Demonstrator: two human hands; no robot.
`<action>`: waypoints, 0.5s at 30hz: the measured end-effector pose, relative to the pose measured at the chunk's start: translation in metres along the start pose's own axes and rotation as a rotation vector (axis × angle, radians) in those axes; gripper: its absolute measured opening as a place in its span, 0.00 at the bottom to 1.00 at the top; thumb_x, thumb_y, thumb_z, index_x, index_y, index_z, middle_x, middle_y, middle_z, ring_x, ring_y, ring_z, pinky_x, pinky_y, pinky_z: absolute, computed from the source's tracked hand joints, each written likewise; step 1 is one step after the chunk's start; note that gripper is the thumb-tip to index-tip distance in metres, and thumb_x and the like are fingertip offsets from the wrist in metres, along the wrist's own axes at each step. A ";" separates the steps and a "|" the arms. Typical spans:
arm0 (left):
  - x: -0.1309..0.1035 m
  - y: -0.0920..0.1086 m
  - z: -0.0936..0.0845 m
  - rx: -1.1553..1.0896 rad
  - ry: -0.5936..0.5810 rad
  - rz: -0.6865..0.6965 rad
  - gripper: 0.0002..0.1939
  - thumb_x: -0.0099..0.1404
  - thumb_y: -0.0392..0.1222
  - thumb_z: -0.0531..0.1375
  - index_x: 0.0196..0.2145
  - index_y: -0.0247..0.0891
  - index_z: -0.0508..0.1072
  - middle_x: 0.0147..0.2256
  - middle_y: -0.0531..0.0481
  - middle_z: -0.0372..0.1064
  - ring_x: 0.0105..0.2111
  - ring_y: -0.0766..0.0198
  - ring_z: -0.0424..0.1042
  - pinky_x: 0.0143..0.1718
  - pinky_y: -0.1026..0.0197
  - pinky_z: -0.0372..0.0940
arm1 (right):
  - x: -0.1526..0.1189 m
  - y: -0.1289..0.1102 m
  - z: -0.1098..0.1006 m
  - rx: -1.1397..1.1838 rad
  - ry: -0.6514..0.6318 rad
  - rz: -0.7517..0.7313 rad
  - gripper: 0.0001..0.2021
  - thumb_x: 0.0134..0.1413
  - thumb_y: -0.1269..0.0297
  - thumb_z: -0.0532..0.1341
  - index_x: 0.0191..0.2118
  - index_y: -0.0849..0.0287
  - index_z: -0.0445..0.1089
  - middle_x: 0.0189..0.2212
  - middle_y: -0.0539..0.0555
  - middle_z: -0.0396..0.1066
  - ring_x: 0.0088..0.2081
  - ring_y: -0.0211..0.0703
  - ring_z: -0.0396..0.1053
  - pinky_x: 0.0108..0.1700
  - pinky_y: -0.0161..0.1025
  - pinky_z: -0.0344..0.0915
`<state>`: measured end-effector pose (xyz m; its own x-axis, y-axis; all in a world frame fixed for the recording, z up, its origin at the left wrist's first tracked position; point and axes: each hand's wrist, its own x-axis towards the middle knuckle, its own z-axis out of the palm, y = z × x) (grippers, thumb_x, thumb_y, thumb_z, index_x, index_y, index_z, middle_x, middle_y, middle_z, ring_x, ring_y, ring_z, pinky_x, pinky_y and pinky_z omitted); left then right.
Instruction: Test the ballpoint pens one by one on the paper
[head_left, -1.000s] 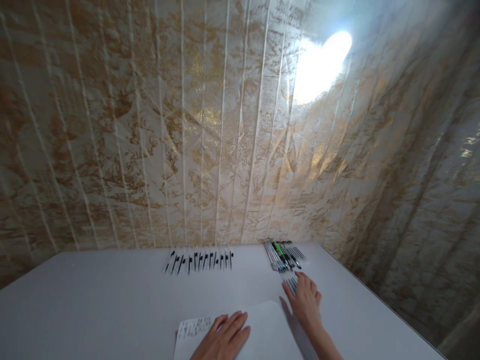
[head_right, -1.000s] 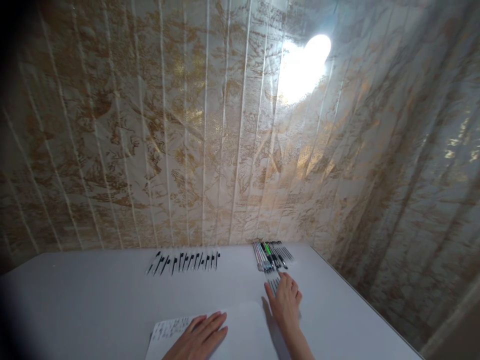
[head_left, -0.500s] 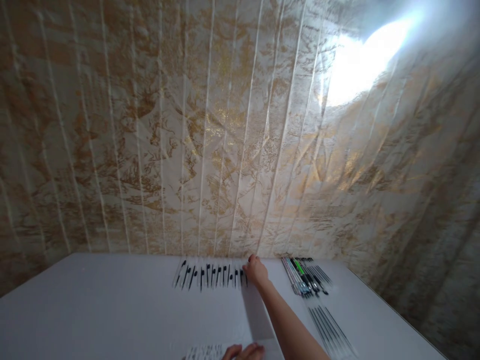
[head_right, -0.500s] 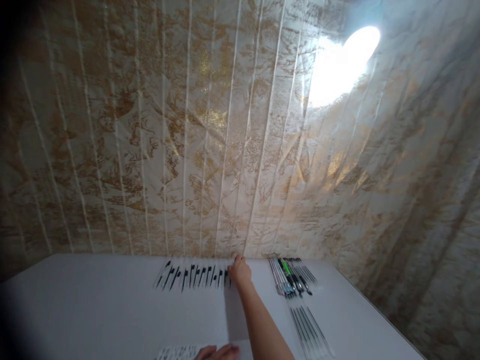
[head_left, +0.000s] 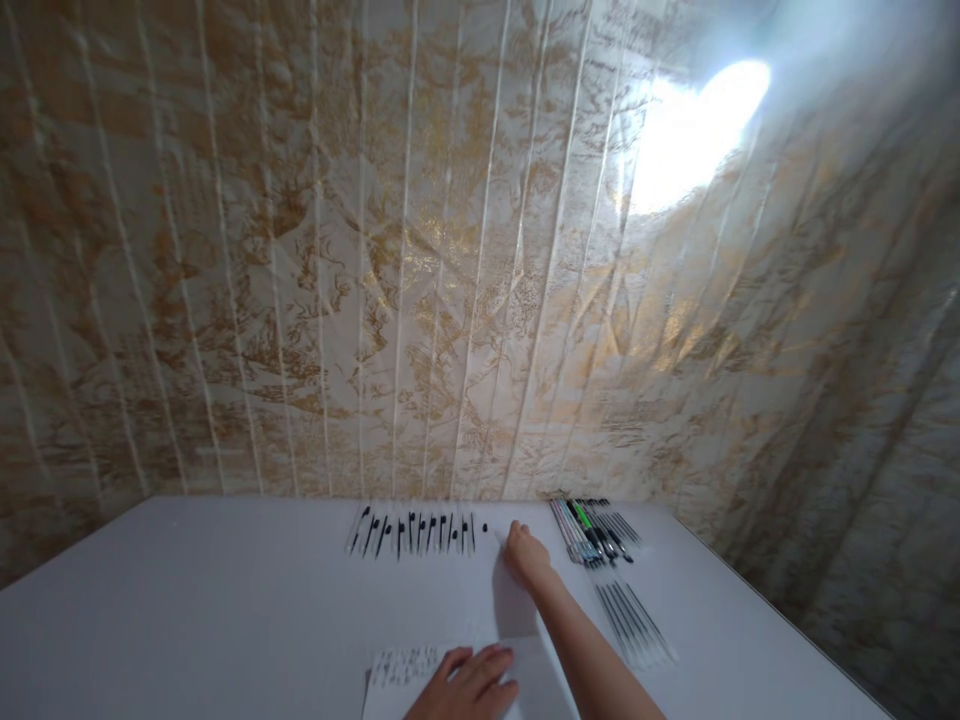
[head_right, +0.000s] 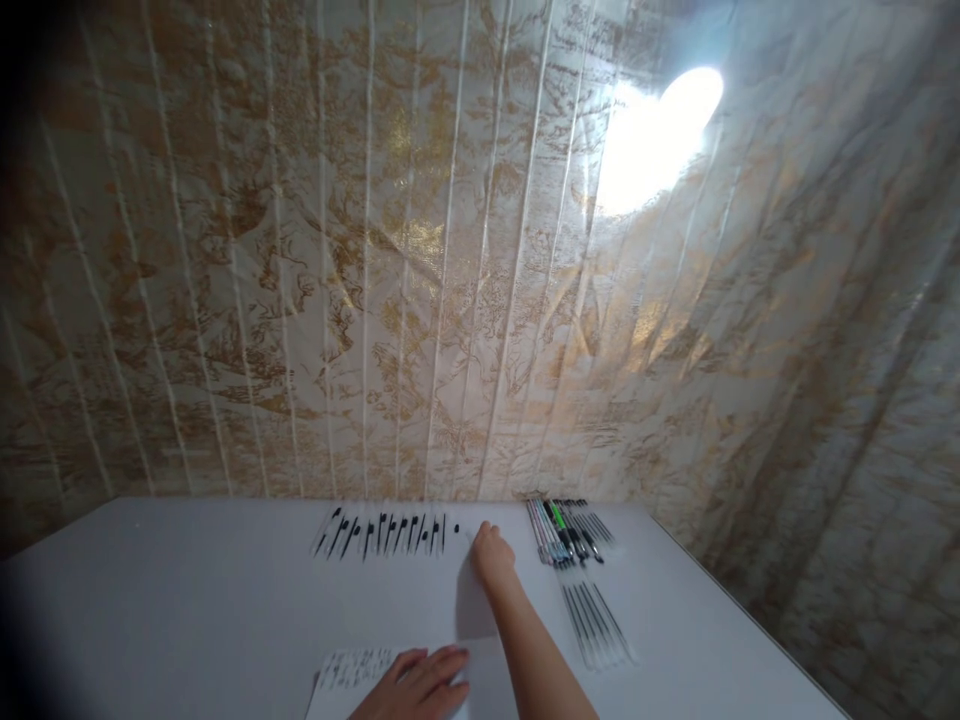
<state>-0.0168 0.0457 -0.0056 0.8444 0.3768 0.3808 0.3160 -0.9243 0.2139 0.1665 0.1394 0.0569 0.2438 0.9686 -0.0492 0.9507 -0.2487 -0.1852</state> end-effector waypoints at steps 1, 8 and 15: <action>0.000 0.000 0.000 -0.008 -0.014 -0.009 0.18 0.72 0.45 0.51 0.57 0.46 0.64 0.57 0.43 0.65 0.55 0.52 0.67 0.52 0.55 0.61 | -0.011 0.004 0.002 0.006 0.009 -0.008 0.15 0.62 0.61 0.58 0.51 0.61 0.66 0.48 0.56 0.69 0.44 0.46 0.70 0.45 0.48 0.69; 0.006 0.011 -0.013 -0.244 -0.107 -0.179 0.18 0.68 0.47 0.56 0.54 0.45 0.68 0.58 0.42 0.64 0.57 0.49 0.63 0.54 0.52 0.59 | -0.058 0.027 0.002 0.136 0.058 -0.099 0.09 0.56 0.72 0.57 0.43 0.60 0.69 0.42 0.59 0.72 0.42 0.46 0.72 0.41 0.36 0.63; 0.033 0.008 -0.045 -0.245 0.072 -0.528 0.26 0.52 0.23 0.52 0.48 0.41 0.69 0.50 0.47 0.65 0.51 0.58 0.62 0.52 0.58 0.55 | -0.042 0.072 -0.030 0.210 0.049 -0.099 0.16 0.48 0.81 0.54 0.41 0.62 0.72 0.38 0.58 0.74 0.40 0.43 0.72 0.39 0.33 0.60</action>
<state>-0.0059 0.0529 0.0492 0.5655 0.7937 0.2242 0.5696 -0.5724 0.5898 0.2302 0.0814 0.0754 0.1653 0.9859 0.0260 0.9109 -0.1425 -0.3873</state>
